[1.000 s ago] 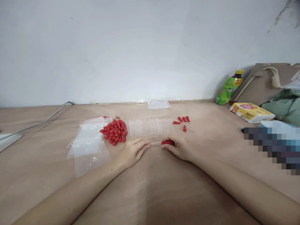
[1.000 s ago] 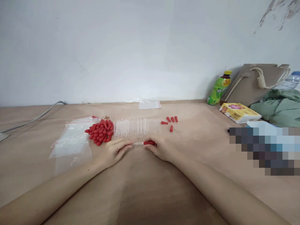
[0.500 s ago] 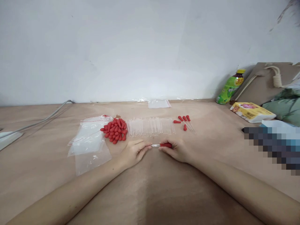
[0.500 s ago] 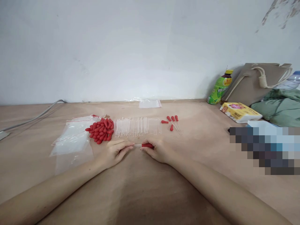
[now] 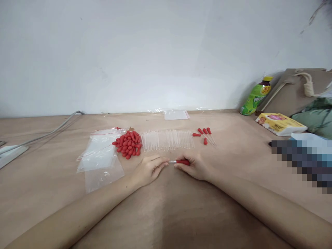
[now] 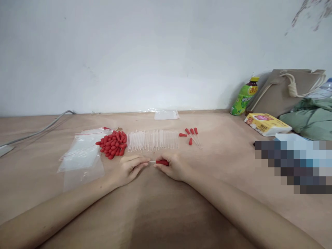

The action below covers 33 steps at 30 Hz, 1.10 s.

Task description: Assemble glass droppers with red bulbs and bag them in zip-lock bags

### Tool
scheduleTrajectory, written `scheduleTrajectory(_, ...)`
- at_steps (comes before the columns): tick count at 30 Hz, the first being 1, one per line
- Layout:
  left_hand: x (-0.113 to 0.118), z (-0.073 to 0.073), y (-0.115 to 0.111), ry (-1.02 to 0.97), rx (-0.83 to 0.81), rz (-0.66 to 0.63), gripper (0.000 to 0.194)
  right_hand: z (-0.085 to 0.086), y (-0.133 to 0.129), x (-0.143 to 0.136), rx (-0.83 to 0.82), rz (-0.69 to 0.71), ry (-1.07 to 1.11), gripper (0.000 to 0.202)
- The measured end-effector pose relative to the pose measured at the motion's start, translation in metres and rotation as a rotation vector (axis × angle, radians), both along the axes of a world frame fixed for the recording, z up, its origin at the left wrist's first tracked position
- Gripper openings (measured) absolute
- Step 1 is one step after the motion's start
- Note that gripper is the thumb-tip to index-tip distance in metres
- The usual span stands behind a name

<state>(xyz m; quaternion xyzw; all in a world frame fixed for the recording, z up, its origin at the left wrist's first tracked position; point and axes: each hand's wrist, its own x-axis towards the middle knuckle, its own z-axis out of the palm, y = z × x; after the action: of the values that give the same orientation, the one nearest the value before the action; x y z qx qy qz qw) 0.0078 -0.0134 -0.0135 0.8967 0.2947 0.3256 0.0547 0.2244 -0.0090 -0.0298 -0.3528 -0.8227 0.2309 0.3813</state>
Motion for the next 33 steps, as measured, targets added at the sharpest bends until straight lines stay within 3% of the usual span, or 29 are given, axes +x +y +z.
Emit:
scheduleTrajectory(6,0.001,0.004,-0.001,0.0,-0.062,-0.024,0.018,0.013,0.002,0.007,-0.179,0.071,-0.011,0.018)
scheduleTrajectory(12,0.006,0.01,-0.003,-0.089,-0.14,0.012,0.016,0.024,-0.002,0.004,-0.529,0.08,0.41,0.027)
scheduleTrajectory(16,0.006,0.013,-0.002,-0.053,-0.177,-0.064,0.025,0.026,0.0,0.0,-0.592,0.081,0.594,0.032)
scheduleTrajectory(19,0.005,0.011,-0.002,-0.057,-0.198,-0.034,0.036,0.041,0.017,0.011,-0.546,-0.03,0.737,0.045)
scheduleTrajectory(22,0.005,0.008,-0.002,-0.08,-0.215,-0.001,0.038,0.066,0.045,0.04,-0.471,-0.247,0.813,0.04)
scheduleTrajectory(25,0.006,0.005,-0.001,-0.05,-0.215,-0.01,0.035,0.083,0.072,0.076,-0.382,-0.458,0.721,0.036)
scheduleTrajectory(28,0.008,0.004,-0.002,-0.007,-0.192,0.003,0.031,0.08,0.093,0.106,-0.365,-0.621,0.357,0.055)
scheduleTrajectory(30,0.009,0.004,-0.003,0.017,-0.169,0.018,0.03,0.071,0.103,0.116,-0.442,-0.603,0.039,0.058)
scheduleTrajectory(33,0.009,0.005,-0.004,0.045,-0.147,0.026,0.029,0.058,0.114,0.118,-0.427,-0.508,-0.315,0.047)
